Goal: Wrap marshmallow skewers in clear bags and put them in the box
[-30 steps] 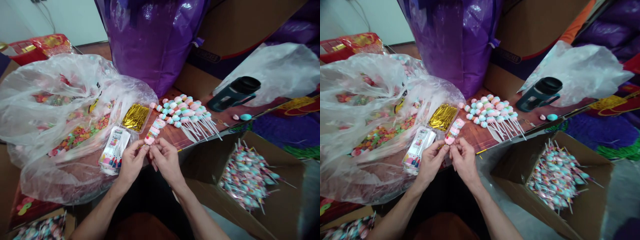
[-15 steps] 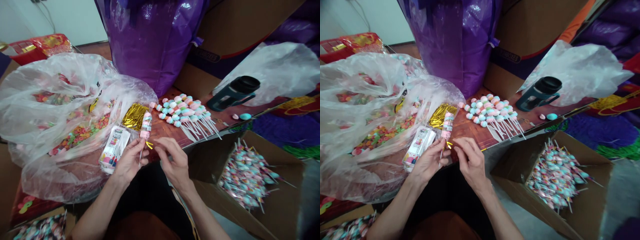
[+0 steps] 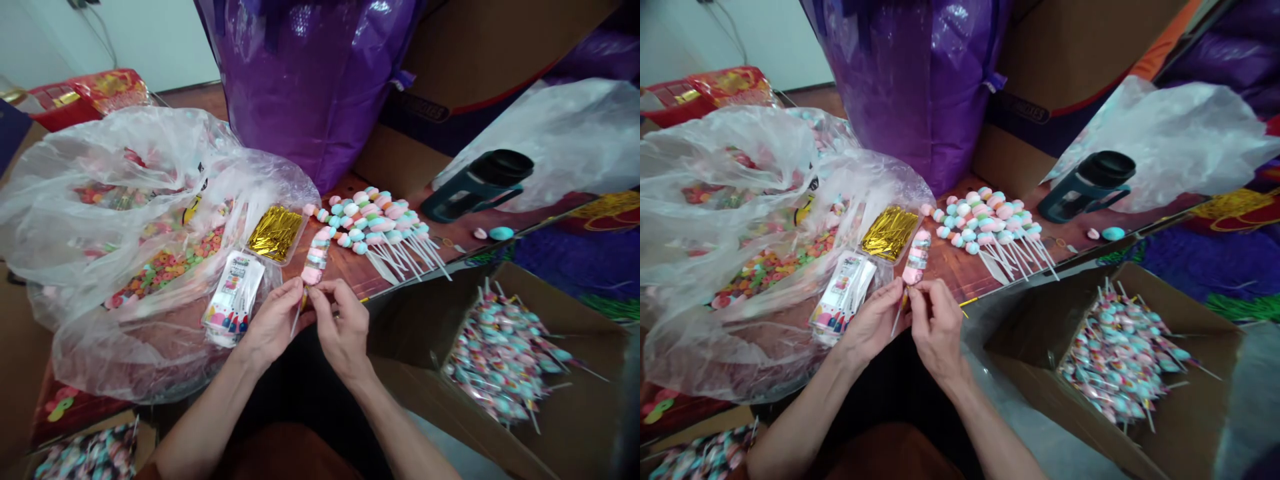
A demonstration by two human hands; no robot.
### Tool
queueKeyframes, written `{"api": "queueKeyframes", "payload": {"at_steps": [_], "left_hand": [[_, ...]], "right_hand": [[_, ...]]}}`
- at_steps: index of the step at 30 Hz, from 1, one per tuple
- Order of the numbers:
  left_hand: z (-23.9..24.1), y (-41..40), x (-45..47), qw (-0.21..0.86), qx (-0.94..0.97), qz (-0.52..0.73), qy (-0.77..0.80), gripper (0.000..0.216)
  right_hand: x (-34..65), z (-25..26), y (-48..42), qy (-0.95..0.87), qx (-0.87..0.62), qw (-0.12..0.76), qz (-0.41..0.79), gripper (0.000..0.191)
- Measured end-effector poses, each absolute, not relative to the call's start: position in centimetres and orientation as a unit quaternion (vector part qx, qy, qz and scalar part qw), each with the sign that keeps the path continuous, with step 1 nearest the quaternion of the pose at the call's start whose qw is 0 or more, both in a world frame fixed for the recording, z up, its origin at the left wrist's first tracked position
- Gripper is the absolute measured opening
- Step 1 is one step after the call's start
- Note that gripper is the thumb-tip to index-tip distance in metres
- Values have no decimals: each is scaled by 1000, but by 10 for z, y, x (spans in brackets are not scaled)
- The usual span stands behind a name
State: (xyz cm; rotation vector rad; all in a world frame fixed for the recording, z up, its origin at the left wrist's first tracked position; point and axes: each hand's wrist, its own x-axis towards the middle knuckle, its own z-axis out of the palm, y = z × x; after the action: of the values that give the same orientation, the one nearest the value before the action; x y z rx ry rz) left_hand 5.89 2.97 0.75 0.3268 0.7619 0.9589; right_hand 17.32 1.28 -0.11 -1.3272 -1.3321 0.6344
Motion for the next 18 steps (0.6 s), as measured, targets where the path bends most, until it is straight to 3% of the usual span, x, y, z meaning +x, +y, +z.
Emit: {"api": "queueKeyframes", "payload": {"at_steps": [3, 5, 8, 11, 14, 18], "left_hand": [[17, 29, 57, 758, 260, 490, 343, 40], [26, 24, 55, 682, 377, 506, 368, 43], [36, 15, 53, 578, 483, 484, 446, 55], [34, 10, 54, 608, 449, 447, 477, 58], [28, 6, 60, 653, 429, 425, 458, 45], [23, -1, 72, 620, 437, 452, 470, 15]], "right_hand": [[179, 11, 11, -432, -536, 559, 462, 16], [186, 20, 11, -407, -515, 561, 505, 17], [191, 32, 7, -431, -539, 564, 454, 14], [190, 39, -4, -487, -560, 556, 374, 14], [190, 38, -21, -501, -573, 549, 344, 18], [187, 21, -49, -452, -595, 500, 437, 28]]}}
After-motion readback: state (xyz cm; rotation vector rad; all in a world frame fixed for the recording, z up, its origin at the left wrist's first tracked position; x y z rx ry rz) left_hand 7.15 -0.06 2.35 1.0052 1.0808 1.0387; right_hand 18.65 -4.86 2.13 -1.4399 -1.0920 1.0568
